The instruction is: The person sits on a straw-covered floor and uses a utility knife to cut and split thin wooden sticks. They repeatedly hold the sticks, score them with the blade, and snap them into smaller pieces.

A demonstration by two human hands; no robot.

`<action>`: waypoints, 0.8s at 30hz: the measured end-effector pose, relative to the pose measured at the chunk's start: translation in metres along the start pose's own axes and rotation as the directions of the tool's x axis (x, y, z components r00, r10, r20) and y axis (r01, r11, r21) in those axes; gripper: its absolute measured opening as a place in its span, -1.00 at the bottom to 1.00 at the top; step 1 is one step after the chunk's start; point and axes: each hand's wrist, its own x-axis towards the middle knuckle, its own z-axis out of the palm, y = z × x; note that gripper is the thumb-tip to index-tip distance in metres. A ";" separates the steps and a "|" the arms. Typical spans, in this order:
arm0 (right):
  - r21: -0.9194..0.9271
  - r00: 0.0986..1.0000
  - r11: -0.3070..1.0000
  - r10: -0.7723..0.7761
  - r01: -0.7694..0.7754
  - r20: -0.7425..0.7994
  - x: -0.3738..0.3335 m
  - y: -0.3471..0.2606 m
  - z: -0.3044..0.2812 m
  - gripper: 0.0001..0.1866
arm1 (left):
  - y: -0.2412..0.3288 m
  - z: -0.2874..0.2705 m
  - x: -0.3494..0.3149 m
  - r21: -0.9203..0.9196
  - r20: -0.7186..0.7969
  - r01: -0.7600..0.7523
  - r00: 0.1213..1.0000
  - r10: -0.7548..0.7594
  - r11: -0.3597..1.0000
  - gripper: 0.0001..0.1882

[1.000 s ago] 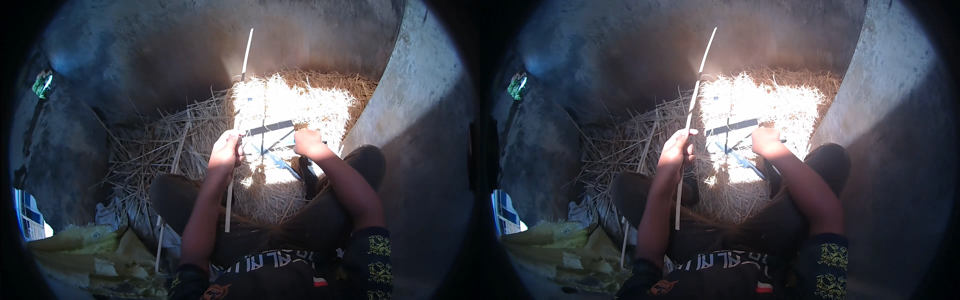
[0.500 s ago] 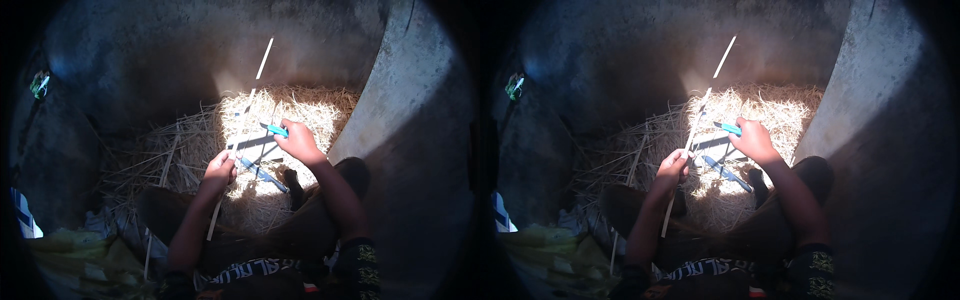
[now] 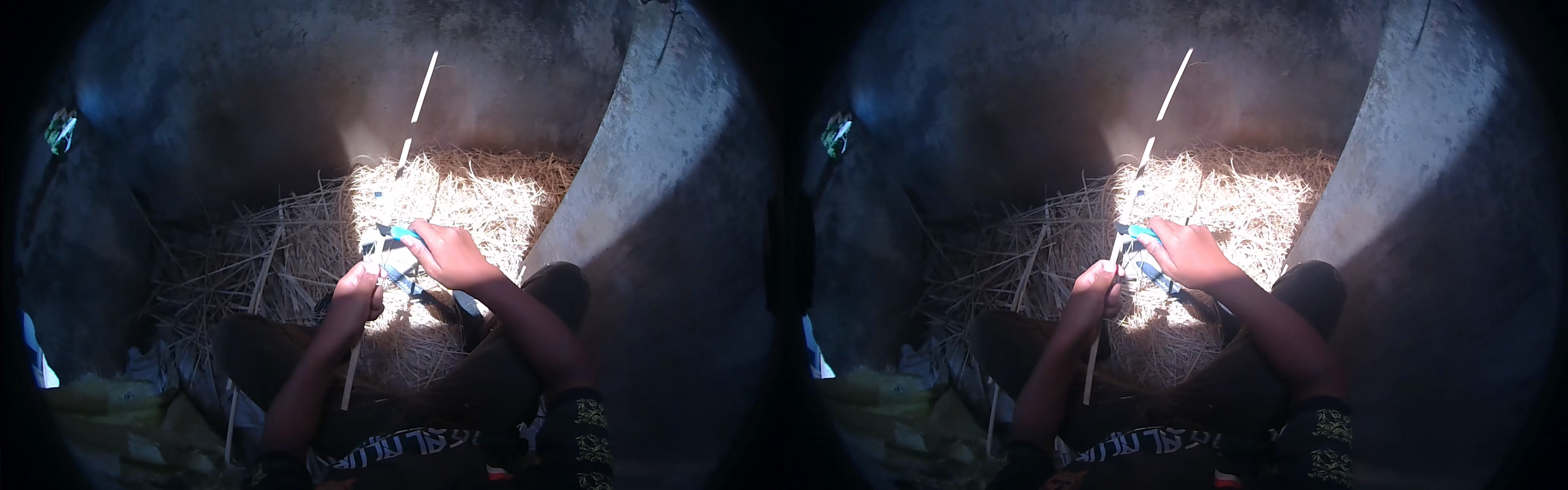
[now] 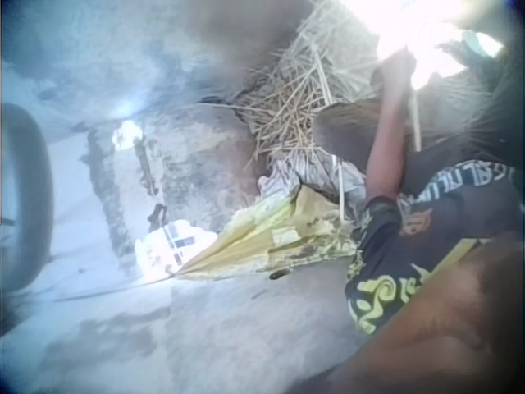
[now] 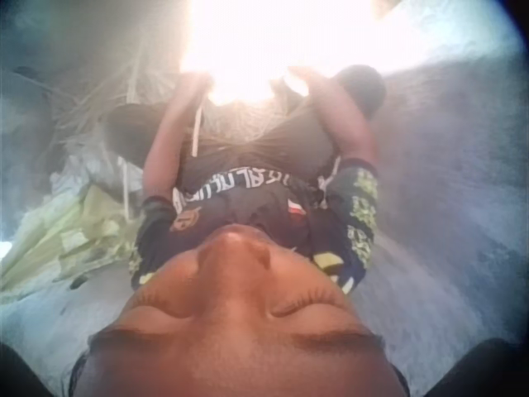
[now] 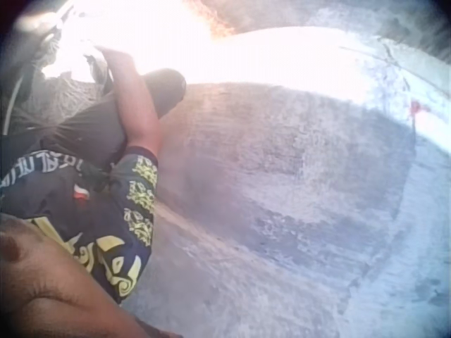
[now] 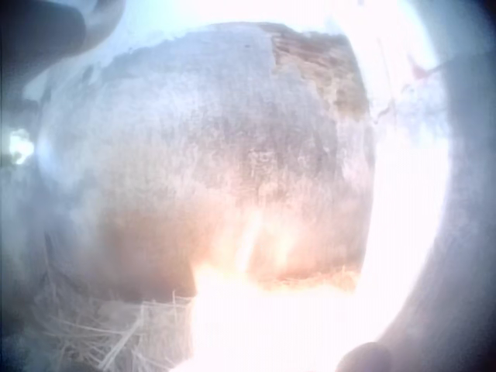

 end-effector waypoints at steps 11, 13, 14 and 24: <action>-0.067 0.993 0.991 -0.119 0.117 -0.027 -0.003 -0.005 -0.001 -0.76 | 0.000 0.007 0.007 -0.036 0.068 -0.055 0.996 0.057 0.998 -0.79; -0.097 0.991 0.989 -0.116 0.110 -0.066 -0.002 -0.003 -0.005 -0.77 | -0.003 0.007 0.006 -0.012 0.055 -0.060 0.997 0.061 0.998 -0.78; -0.112 0.990 0.988 -0.112 0.102 -0.087 -0.002 -0.002 -0.007 -0.77 | 0.003 0.009 0.004 0.006 0.049 -0.052 0.997 0.052 0.999 -0.77; -0.106 0.967 0.988 0.085 -0.113 -0.241 0.005 0.018 -0.039 -0.73 | -0.009 0.011 0.001 0.113 0.191 -0.074 0.980 0.051 0.991 -0.66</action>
